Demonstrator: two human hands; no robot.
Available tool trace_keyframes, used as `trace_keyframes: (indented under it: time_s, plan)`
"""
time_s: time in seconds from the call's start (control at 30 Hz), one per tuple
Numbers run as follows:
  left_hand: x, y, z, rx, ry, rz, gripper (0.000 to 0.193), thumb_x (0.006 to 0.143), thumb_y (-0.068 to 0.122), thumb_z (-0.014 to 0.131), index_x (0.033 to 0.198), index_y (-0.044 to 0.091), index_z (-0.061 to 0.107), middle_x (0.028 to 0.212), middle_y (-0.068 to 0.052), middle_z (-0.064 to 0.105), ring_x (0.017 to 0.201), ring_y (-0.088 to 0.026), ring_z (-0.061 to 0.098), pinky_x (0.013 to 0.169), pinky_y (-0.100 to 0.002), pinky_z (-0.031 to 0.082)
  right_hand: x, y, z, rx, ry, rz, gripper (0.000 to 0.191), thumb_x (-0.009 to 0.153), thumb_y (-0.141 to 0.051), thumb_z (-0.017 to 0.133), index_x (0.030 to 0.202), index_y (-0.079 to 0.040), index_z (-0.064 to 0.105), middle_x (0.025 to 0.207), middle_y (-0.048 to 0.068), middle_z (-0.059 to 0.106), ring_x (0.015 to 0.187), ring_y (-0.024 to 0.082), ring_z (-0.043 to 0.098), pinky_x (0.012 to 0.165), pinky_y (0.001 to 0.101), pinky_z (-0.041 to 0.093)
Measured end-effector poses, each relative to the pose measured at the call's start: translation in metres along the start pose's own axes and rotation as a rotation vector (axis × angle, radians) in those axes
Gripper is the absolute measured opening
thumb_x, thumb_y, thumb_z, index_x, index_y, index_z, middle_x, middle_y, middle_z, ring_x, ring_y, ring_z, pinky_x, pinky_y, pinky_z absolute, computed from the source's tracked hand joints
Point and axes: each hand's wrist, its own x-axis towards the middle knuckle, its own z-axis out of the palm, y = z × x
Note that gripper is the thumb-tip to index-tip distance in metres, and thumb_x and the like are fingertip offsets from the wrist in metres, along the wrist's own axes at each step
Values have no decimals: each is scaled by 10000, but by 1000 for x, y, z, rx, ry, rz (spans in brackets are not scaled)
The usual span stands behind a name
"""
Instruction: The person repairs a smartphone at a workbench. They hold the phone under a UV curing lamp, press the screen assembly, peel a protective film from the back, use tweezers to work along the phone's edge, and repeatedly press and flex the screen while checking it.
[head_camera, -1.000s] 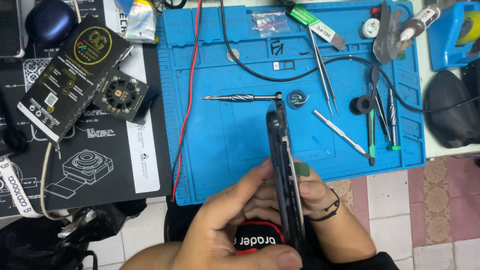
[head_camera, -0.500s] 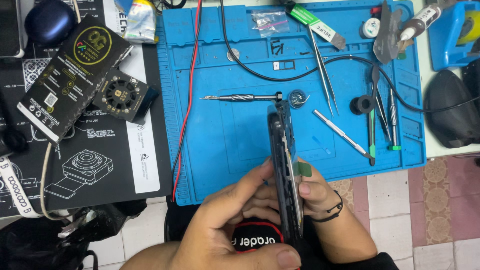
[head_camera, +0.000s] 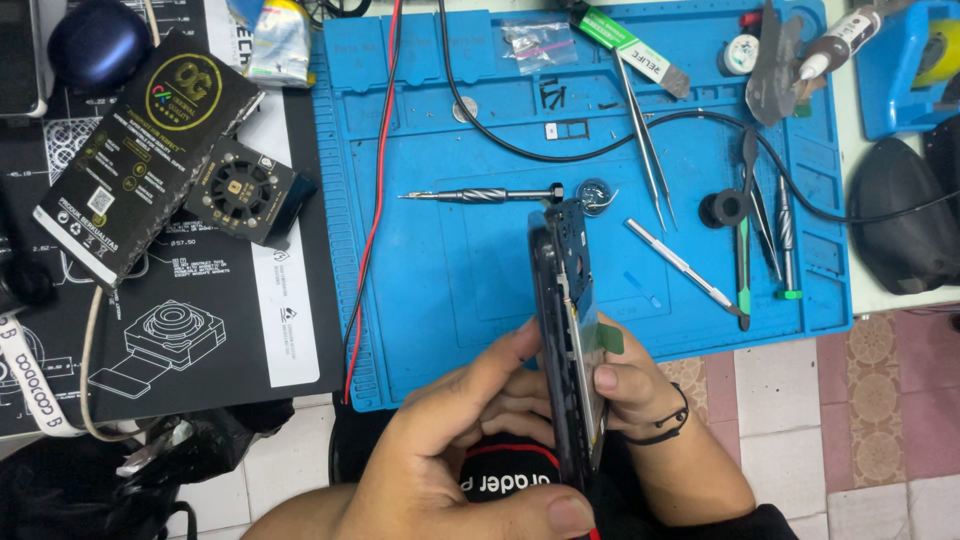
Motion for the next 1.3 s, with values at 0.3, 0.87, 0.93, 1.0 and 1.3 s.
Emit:
trace_keyframes:
  time_s: [0.3, 0.87, 0.93, 1.0, 1.3]
  plan:
    - [0, 0, -1, 12, -2, 4, 958, 875, -5, 853, 1642, -110, 287, 1379, -265, 680, 1256, -233, 690, 1084, -336, 568, 1, 1, -1, -48, 18, -15, 855, 775, -454, 847, 1353, 70, 497, 1062, 174, 662, 962, 289, 702, 848, 421, 619]
    - [-2, -4, -5, 53, -54, 52, 961, 904, -22, 863, 1676, -66, 291, 1437, -259, 663, 1290, -251, 685, 1121, -358, 579, 1, -6, 6, -87, -75, -62, 719, 859, -421, 802, 1295, 93, 551, 1242, 215, 619, 1201, 328, 618, 1067, 464, 522]
    - [-2, -4, -4, 60, -49, 54, 961, 902, -22, 865, 1675, -66, 295, 1442, -259, 664, 1289, -254, 687, 1115, -358, 583, 1, -5, 5, -79, -72, -53, 726, 848, -420, 804, 1303, 81, 543, 1237, 209, 616, 1185, 323, 616, 1051, 460, 521]
    - [-1, -3, -3, 68, -46, 54, 963, 898, -17, 868, 1671, -66, 296, 1452, -260, 660, 1324, -264, 687, 1109, -359, 588, 1, -5, 5, -80, -63, -48, 733, 839, -424, 804, 1308, 73, 538, 1231, 202, 612, 1177, 318, 615, 1042, 456, 522]
    - [-2, -5, -6, 68, -71, 89, 963, 912, -25, 865, 1682, -54, 287, 1489, -255, 644, 1301, -248, 675, 1087, -341, 580, -1, -1, 2, -104, -18, -44, 785, 806, -450, 810, 1319, 73, 527, 1225, 202, 631, 1151, 320, 641, 1017, 452, 540]
